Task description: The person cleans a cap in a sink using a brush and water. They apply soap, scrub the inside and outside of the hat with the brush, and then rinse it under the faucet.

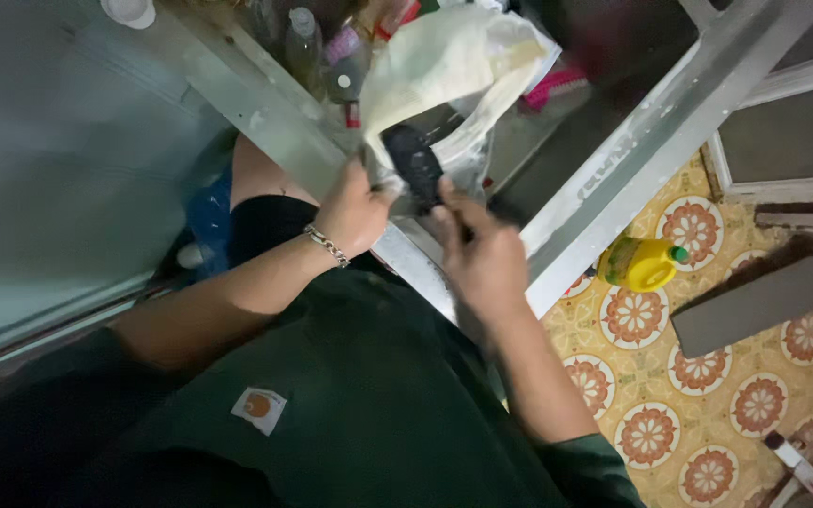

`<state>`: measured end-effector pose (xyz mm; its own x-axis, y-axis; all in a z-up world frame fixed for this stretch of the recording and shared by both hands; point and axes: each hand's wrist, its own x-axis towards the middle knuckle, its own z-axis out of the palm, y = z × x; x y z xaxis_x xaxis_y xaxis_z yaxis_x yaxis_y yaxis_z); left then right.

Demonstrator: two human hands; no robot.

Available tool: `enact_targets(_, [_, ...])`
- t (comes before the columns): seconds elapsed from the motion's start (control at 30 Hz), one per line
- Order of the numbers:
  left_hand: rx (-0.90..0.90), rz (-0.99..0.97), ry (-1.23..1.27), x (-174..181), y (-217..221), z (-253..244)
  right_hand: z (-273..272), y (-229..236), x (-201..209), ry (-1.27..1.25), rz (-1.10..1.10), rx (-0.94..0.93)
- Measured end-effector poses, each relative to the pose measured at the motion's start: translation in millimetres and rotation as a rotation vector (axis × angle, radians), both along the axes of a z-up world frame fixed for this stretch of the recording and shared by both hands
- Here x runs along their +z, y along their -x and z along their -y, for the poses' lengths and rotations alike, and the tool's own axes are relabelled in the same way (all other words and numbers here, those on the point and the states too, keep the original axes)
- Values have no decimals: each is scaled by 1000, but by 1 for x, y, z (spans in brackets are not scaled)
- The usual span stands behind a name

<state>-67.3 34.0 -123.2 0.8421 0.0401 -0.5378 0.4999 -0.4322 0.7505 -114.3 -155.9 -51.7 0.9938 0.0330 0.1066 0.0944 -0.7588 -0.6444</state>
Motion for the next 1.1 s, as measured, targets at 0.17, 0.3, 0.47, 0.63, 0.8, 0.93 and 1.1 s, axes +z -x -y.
enact_targets(0.17, [-60,103,-203,39,11,-38,54,-12,-31,144,-62,-52])
enact_targets(0.3, [-175,155,-263,67,13,-54,6,9,-14,-1,-439,-156])
enact_targets(0.47, [-99,284,-251,34,24,-59,33,2,-41,-103,-262,-81])
enact_targets(0.63, [-25,587,-373,-15,30,-39,1,18,-17,89,-193,-120])
enact_targets(0.8, [398,348,-86,-53,5,-11,31,-4,-43,75,142,-71])
enact_targets(0.93, [381,383,-3,-15,-9,8,10,13,-26,14,86,-149])
enact_targets(1.1, [348,345,168,16,-15,10,49,8,-46,-10,171,-102])
